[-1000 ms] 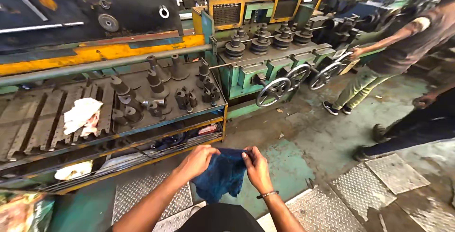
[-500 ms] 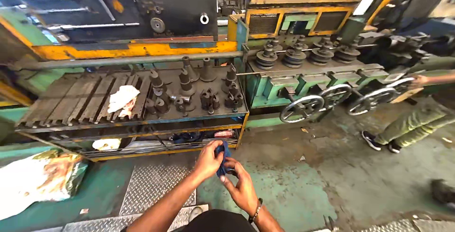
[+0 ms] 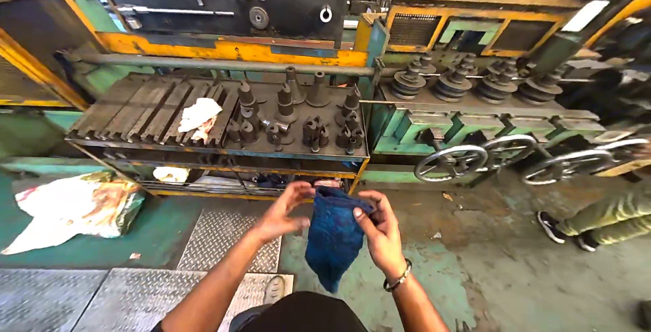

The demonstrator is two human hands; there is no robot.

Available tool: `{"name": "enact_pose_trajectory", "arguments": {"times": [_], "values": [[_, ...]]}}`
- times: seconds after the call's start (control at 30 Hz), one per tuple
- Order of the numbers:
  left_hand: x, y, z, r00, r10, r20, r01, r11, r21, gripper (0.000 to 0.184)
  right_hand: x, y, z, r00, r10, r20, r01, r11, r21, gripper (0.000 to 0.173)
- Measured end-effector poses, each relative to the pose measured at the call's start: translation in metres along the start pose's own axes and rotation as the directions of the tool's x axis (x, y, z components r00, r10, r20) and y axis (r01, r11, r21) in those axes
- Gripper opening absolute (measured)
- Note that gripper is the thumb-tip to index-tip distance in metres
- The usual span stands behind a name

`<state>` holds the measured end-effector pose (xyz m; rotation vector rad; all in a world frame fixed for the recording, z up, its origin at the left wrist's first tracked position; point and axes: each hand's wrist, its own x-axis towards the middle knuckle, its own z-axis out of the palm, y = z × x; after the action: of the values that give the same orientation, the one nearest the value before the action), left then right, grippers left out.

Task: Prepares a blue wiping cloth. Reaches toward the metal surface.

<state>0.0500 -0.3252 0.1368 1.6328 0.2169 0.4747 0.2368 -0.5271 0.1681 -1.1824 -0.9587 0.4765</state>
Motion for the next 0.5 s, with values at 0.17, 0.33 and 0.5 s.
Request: {"name": "enact_pose_trajectory", "arguments": {"times": [0.17,0.33,0.5], "values": [[-0.014,-0.028,0.072,0.981,-0.174,-0.082,0.179,0.983,0.050,0.061,-0.002,-0.005,-0.007,0.990,-0.094,-0.101,0.077,0.983,-0.166,0.025],[-0.015,-0.044,0.087,0.933,-0.052,-0.357,0.161,0.945,0.284,0.054,-0.008,-0.012,-0.011,0.940,-0.104,-0.326,-0.041,0.911,-0.409,0.024],[-0.024,-0.028,0.102,1.000,-0.021,0.020,0.012,0.924,0.383,0.056,-0.010,-0.024,-0.011,0.976,-0.057,-0.208,-0.096,0.748,-0.657,0.036]]}}
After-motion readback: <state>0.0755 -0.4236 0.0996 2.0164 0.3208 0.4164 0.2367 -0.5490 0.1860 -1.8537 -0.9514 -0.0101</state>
